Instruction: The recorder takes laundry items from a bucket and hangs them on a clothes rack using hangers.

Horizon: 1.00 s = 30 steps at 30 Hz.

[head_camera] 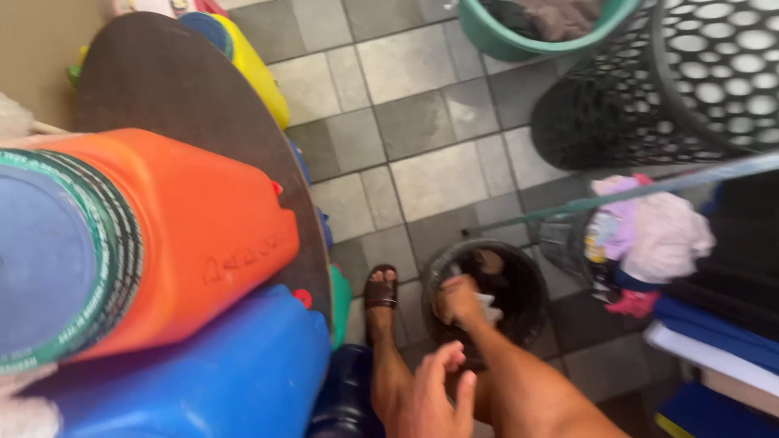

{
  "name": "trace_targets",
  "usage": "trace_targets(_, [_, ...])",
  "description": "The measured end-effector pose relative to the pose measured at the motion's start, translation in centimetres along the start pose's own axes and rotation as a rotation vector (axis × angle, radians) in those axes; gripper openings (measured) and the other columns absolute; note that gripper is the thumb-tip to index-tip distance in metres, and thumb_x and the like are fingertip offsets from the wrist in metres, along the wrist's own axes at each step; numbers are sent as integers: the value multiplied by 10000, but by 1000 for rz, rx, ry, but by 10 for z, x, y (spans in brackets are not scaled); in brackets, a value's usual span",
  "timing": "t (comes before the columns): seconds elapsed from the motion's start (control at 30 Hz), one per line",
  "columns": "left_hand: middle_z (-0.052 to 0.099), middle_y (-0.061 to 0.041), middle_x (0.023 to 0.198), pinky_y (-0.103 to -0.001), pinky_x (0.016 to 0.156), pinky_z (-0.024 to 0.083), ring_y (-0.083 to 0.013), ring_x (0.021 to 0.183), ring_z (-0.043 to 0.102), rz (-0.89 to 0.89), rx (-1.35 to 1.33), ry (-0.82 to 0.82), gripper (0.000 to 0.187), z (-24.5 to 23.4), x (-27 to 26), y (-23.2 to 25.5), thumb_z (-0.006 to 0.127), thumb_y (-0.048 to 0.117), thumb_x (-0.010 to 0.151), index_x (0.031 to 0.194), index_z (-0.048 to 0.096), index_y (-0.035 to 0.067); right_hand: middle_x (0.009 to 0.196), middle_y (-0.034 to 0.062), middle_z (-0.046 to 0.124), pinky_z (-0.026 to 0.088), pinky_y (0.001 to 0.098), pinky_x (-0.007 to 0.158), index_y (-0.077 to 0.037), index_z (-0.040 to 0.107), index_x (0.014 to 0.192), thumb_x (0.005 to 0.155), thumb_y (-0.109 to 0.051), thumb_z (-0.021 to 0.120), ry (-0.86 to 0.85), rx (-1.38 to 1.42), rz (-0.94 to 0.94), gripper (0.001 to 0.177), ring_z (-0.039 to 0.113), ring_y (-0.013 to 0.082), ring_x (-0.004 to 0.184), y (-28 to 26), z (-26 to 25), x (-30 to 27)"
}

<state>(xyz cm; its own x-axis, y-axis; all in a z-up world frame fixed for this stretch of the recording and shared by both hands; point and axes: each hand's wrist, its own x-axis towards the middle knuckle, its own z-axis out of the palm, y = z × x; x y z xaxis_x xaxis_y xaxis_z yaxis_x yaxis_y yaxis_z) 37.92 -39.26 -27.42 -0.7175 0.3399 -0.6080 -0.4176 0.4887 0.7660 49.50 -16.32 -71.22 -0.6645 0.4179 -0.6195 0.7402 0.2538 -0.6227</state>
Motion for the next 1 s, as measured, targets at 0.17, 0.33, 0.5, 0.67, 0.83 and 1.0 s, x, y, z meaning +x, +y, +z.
trace_targets(0.17, [737, -80, 1069, -361, 930, 560, -201, 1001, 732, 50, -83, 101, 423, 41, 5, -91, 732, 150, 862, 1276, 659, 100, 1249, 272, 627, 484, 456, 1006, 27, 637, 1246, 916, -203, 695, 350, -275, 280, 407, 594, 421, 1153, 8, -17, 59])
trace_targets(0.33, [750, -70, 1031, -330, 878, 610, -183, 892, 743, -32, -116, 133, 486, 52, 0, -124, 780, 166, 830, 1303, 677, 123, 1373, 265, 631, 391, 537, 1048, -49, 430, 1516, 988, -475, 620, -182, 25, 763, 705, 560, 397, 1236, -86, -41, 21])
trace_targets(0.5, [740, -33, 1088, -322, 866, 580, -146, 949, 731, 1, -37, 14, 491, -5, -15, -9, 746, 178, 851, 1331, 646, 153, 1101, 173, 764, 567, 417, 928, -32, 665, 1315, 846, -505, 821, -13, -375, 258, 684, 722, 315, 1017, -14, -40, -32])
trace_targets(0.67, [725, -13, 1095, -330, 850, 546, -146, 977, 713, 41, 144, -134, 474, -39, -61, 80, 736, 210, 879, 1334, 616, 151, 888, 169, 715, 546, 479, 767, -10, 473, 1507, 731, -352, 841, 409, -279, 14, 924, 683, 387, 809, -120, -128, -166])
trace_targets(0.83, [739, -30, 1068, -340, 845, 570, -184, 946, 733, 122, 99, -61, 357, -48, -85, 107, 713, 193, 876, 1221, 657, 124, 904, 162, 671, 549, 435, 761, -132, 703, 1263, 874, -222, 795, 400, -348, -82, 409, 664, 326, 808, -232, -214, -260])
trace_targets(1.0, [725, -67, 1098, -378, 893, 546, -250, 1021, 701, 390, 253, -95, 266, -20, -88, 117, 695, 180, 937, 1192, 667, 110, 894, 132, 632, 527, 391, 754, -42, 596, 1068, 887, -57, 626, 535, -110, -386, 184, 631, 265, 799, -297, -260, -342])
